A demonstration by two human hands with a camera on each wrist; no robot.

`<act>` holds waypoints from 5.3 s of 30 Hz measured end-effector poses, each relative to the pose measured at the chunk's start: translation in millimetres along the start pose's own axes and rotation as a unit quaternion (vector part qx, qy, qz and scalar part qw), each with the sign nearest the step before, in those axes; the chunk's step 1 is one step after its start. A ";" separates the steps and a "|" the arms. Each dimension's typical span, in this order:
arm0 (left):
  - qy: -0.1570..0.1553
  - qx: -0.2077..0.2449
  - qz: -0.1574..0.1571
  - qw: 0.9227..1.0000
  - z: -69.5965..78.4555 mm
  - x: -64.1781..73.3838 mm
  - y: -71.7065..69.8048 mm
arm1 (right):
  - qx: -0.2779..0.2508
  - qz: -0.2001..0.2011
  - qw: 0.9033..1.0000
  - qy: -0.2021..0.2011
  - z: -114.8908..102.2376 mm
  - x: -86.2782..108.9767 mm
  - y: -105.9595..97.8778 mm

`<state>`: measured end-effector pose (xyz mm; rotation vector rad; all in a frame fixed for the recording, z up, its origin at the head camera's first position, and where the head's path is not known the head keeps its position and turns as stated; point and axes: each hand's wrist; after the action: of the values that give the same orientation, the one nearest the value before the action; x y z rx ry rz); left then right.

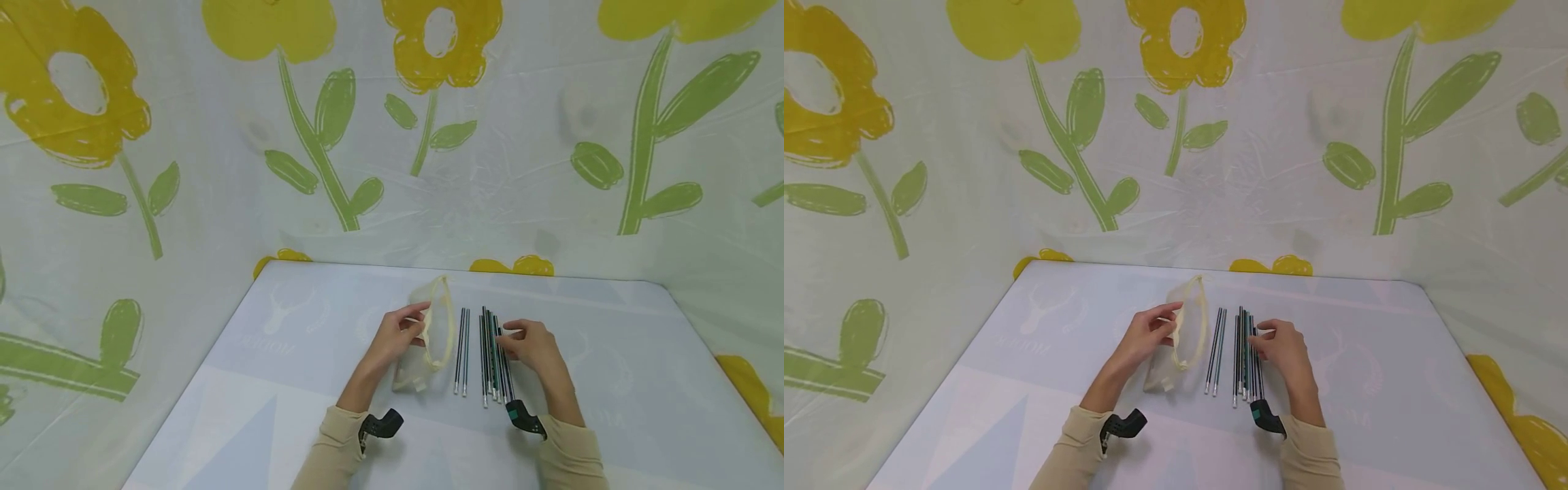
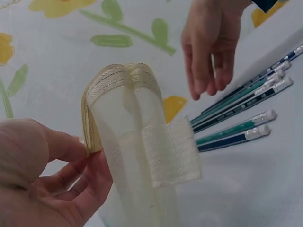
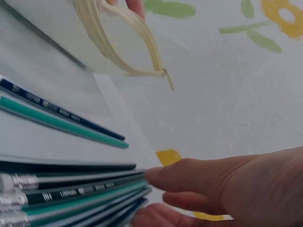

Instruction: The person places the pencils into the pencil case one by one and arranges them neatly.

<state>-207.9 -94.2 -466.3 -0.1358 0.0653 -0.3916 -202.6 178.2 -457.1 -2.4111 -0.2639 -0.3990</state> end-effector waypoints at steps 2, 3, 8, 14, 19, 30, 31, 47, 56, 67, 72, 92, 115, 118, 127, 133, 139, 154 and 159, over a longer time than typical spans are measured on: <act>-0.004 -0.004 0.002 1.000 -2.0 -0.5 -1.9 | 0.013 -0.011 1.000 0.011 1.8 2.0 -2.9; -0.004 -0.007 0.002 1.000 -3.2 -0.9 -2.8 | 0.016 -0.018 1.000 0.015 2.5 2.6 -4.1; 0.000 -0.012 0.005 1.000 -8.4 -2.2 -6.0 | 0.033 -0.046 0.998 0.031 4.5 4.7 -7.4; -0.001 -0.017 0.007 1.000 -8.5 -1.5 -6.5 | 0.012 -0.060 0.997 0.048 6.7 5.5 -4.9; 0.002 -0.017 0.003 1.000 -9.1 -1.8 -6.1 | 0.013 -0.054 0.997 0.050 7.7 5.1 -4.2; 0.008 -0.017 -0.002 1.000 -9.7 -1.3 -5.1 | 0.048 -0.037 0.997 0.050 5.6 5.3 -1.5; 0.009 -0.018 -0.002 1.000 -9.4 -1.1 -4.9 | 0.054 -0.033 0.997 0.053 5.0 5.4 -0.9; 0.009 -0.020 -0.004 1.000 -9.5 -1.0 -4.0 | 0.066 -0.012 0.994 0.087 -7.8 6.0 10.7; 0.012 -0.025 -0.009 1.000 -8.4 0.2 -3.7 | 0.070 -0.015 0.994 0.083 -9.3 6.4 9.2; 0.018 -0.022 -0.010 1.000 -7.2 0.5 -4.0 | 0.079 -0.014 0.994 0.069 -9.3 8.8 6.3; 0.020 -0.018 -0.010 1.000 -8.0 -0.1 -3.5 | 0.058 -0.007 0.997 0.051 -6.2 8.9 3.0; 0.005 -0.018 -0.012 1.000 -6.7 -0.3 1.1 | -0.068 -0.011 0.997 -0.028 -5.3 2.4 1.3; 0.023 -0.024 -0.036 0.999 -6.7 -2.9 23.5 | -0.187 0.002 0.979 -0.086 -31.6 -4.1 32.9; 0.025 -0.029 -0.045 0.998 -5.6 -2.6 25.4 | -0.194 0.004 0.977 -0.090 -33.1 -5.3 36.3; 0.020 -0.037 -0.056 0.998 -3.5 -0.6 30.0 | -0.205 0.021 0.975 -0.084 -33.7 -8.7 42.6; 0.019 -0.028 -0.065 0.997 -1.3 1.6 31.9 | -0.214 0.045 0.971 -0.097 -33.8 -11.2 45.0; 0.020 -0.019 -0.065 0.997 0.2 1.0 34.4 | -0.219 0.066 0.968 -0.105 -33.2 -11.4 46.4; 0.011 -0.036 -0.065 0.997 2.1 1.8 36.3 | -0.229 0.078 0.964 -0.109 -36.2 -12.4 51.9; 0.011 -0.029 -0.071 0.997 12.3 7.1 36.7 | -0.229 0.080 0.965 -0.104 -36.7 -12.0 53.0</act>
<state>-186.5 -61.8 -459.7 -0.1936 0.0895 -0.5324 -206.3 113.3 -465.8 -2.9099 -0.0684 -0.1403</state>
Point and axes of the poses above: each hand's wrist, its own x-axis away from the middle knuckle, its own y-axis out of the palm, z = x × y, and after that the axes turned 9 degrees about -z, right-handed
